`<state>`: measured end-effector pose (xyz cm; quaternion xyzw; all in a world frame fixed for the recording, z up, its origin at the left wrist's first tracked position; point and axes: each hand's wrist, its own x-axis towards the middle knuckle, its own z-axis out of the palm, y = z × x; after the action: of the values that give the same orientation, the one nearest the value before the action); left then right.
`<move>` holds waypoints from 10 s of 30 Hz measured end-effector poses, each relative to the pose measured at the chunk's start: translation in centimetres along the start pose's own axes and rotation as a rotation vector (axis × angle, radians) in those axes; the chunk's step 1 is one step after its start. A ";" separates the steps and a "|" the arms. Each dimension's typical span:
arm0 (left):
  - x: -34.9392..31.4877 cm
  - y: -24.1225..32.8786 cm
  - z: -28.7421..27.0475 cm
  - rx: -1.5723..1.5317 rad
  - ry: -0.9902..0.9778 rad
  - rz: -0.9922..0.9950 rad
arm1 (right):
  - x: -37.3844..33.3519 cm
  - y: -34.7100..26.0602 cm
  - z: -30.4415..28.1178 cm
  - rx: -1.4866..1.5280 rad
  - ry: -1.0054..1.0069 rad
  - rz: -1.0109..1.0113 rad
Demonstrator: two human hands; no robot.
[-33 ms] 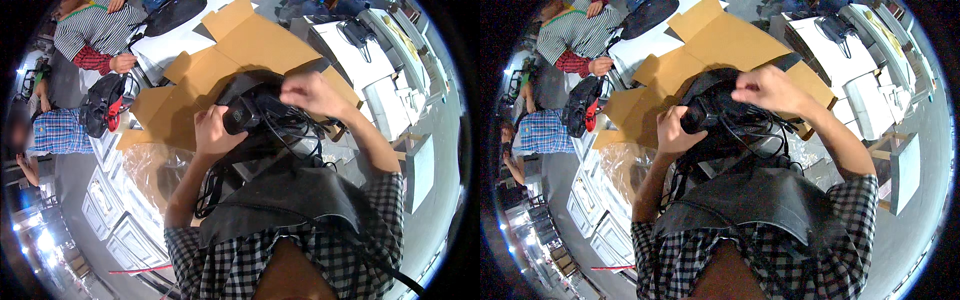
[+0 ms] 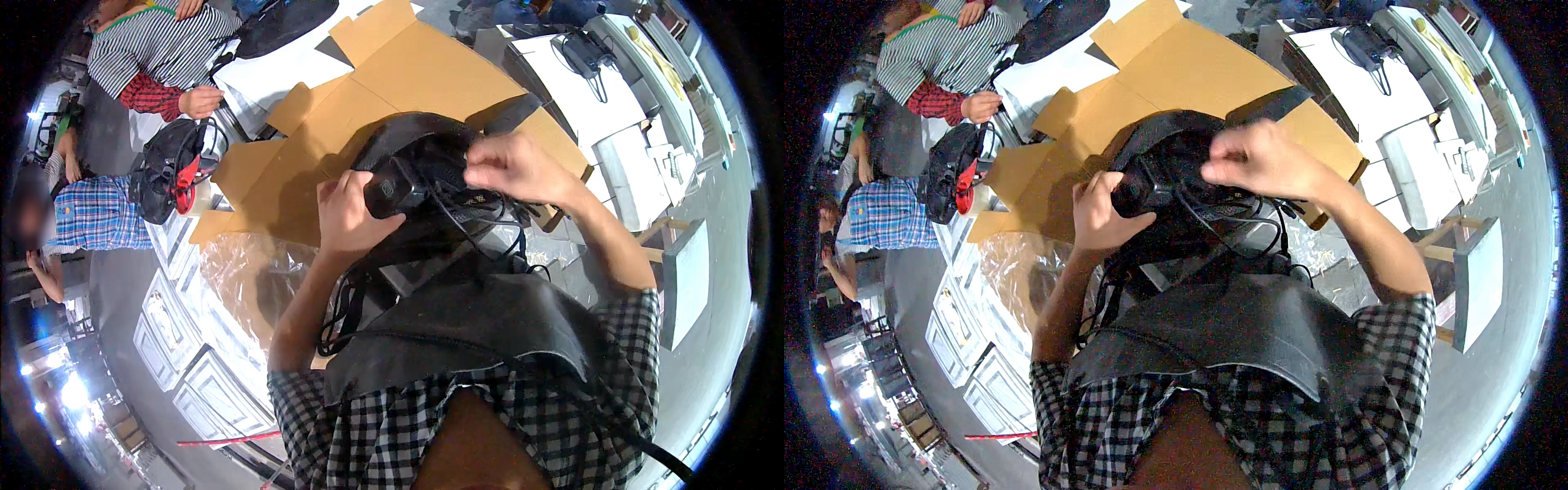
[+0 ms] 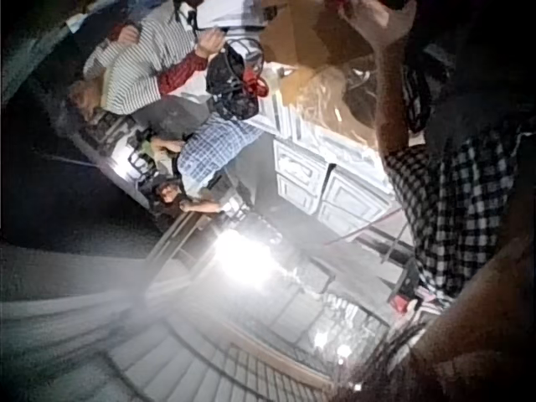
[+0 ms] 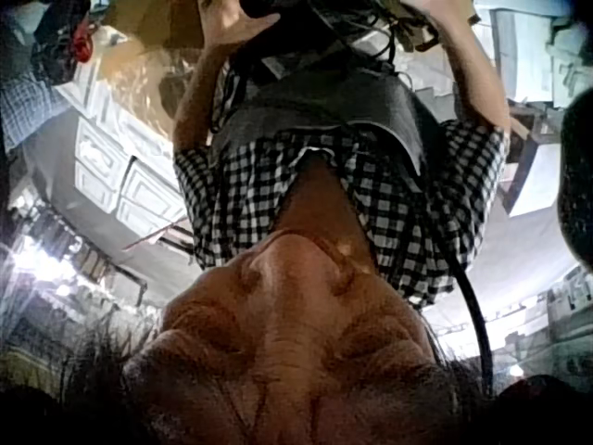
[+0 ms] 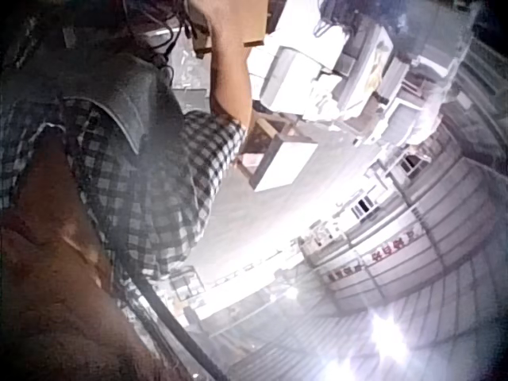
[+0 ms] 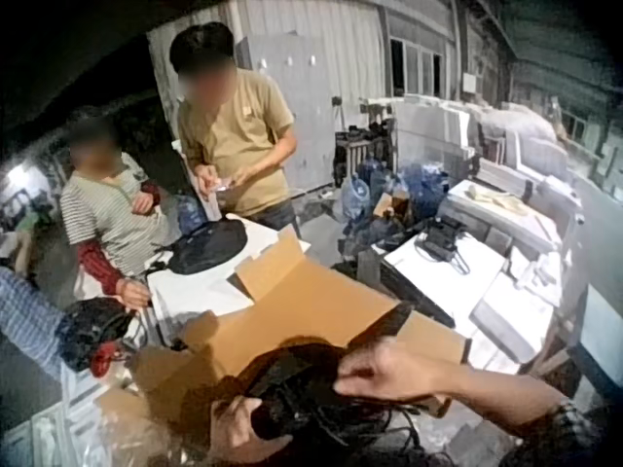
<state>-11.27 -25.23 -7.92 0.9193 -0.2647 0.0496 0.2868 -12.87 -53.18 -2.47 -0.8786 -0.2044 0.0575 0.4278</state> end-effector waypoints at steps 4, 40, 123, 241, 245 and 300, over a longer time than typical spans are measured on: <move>0.6 0.3 0.3 -0.006 0.006 -0.001 | -4.1 -0.8 2.2 -0.077 -0.067 0.012; 5.4 3.0 -1.2 -1.178 -0.275 -0.580 | -1.4 -2.4 10.3 -0.185 -0.540 -0.354; 8.8 -2.4 0.8 -0.056 0.323 -0.081 | -2.4 2.5 14.0 1.500 -0.299 0.365; 2.3 3.3 1.7 -0.866 0.134 -0.124 | 6.7 -0.7 2.0 -0.090 0.170 -0.169; 2.4 2.8 2.7 -2.035 0.118 -0.442 | 7.4 0.2 2.4 -0.187 0.221 -0.228; 3.3 5.5 4.0 -2.287 0.139 -0.384 | 6.5 0.4 2.4 0.318 0.213 -0.041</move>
<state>-11.54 -32.72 -7.67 0.1441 0.0049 -0.2121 0.9665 -7.54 -49.00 -3.85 -0.7967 -0.1641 -0.0128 0.5815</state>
